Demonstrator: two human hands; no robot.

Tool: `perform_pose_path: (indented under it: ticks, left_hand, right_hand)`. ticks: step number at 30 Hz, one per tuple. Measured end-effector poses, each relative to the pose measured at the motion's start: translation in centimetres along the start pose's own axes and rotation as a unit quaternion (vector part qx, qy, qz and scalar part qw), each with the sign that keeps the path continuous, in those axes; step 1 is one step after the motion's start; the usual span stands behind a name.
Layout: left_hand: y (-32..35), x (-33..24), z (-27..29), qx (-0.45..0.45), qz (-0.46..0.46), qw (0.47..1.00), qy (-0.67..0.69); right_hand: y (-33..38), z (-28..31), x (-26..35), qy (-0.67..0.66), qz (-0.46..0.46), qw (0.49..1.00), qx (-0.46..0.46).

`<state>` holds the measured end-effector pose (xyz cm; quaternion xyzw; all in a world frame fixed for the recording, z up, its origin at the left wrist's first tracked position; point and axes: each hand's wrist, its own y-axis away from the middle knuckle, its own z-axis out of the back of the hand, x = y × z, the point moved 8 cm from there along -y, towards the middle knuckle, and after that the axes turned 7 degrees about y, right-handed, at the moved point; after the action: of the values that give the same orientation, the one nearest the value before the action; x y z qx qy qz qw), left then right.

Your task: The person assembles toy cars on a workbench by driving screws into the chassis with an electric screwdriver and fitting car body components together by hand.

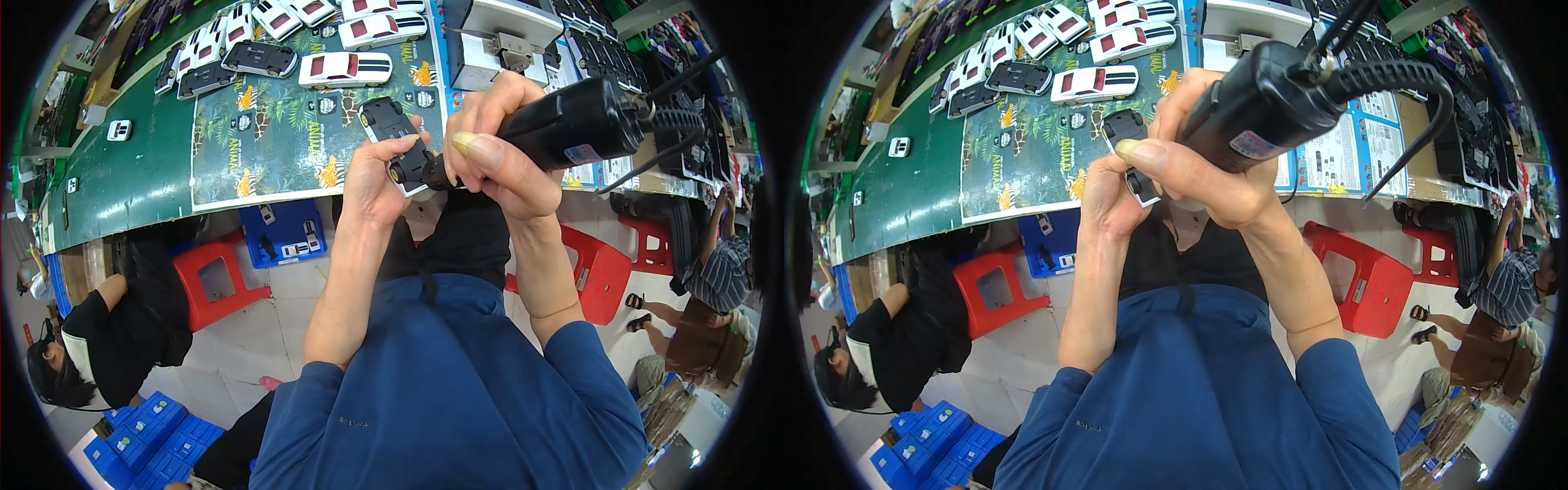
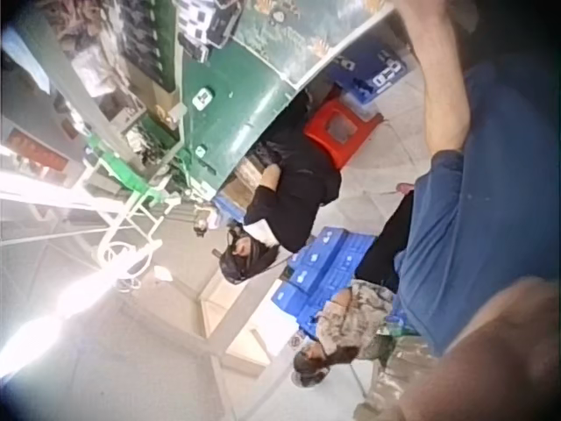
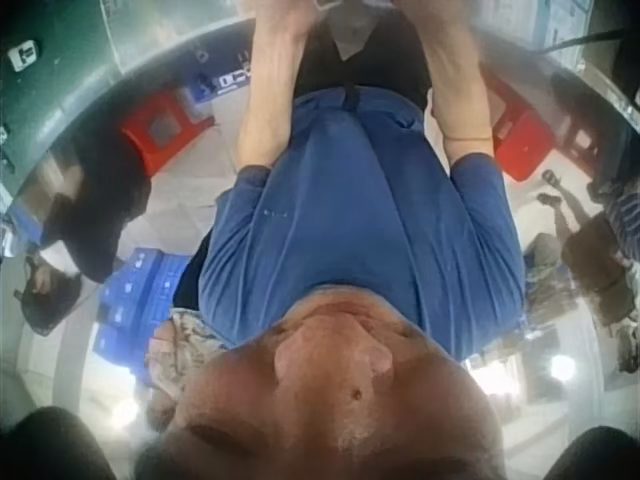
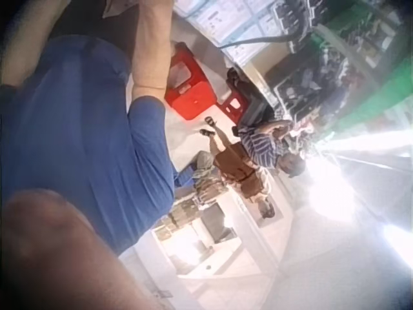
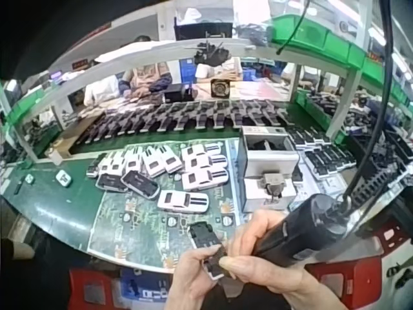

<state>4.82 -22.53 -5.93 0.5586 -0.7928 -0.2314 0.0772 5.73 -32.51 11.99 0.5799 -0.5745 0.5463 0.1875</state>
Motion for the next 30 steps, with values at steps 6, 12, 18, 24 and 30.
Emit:
perform_pose_path:
  ticks: [6, 12, 18, 24, 30]
  left_hand:
    - [0.2, 0.1, -0.5, 0.024, 0.010, 1.000, -0.009]
    - [2.4, -2.9, -3.9, 0.037, -0.137, 0.972, -0.188]
    - [5.8, -11.3, -8.0, 0.155, -0.471, 0.318, -0.808]
    - [9.9, -27.1, -1.1, -0.014, -0.324, 0.035, -0.945]
    - [13.5, -26.3, -2.3, -0.021, -0.478, 0.115, -0.871]
  right_hand:
    - [0.3, -0.3, 0.8, 0.044, 0.002, 0.998, 0.040]
    - [1.1, 0.0, 2.8, 0.010, 0.051, 0.999, 0.004]
    - [2.9, 4.2, 7.3, 0.044, 0.131, 0.990, 0.006]
    - [4.1, 10.2, 7.5, 0.064, 0.101, 0.992, -0.037]
    - [6.0, 16.2, 8.7, 0.078, 0.081, 0.987, -0.116]
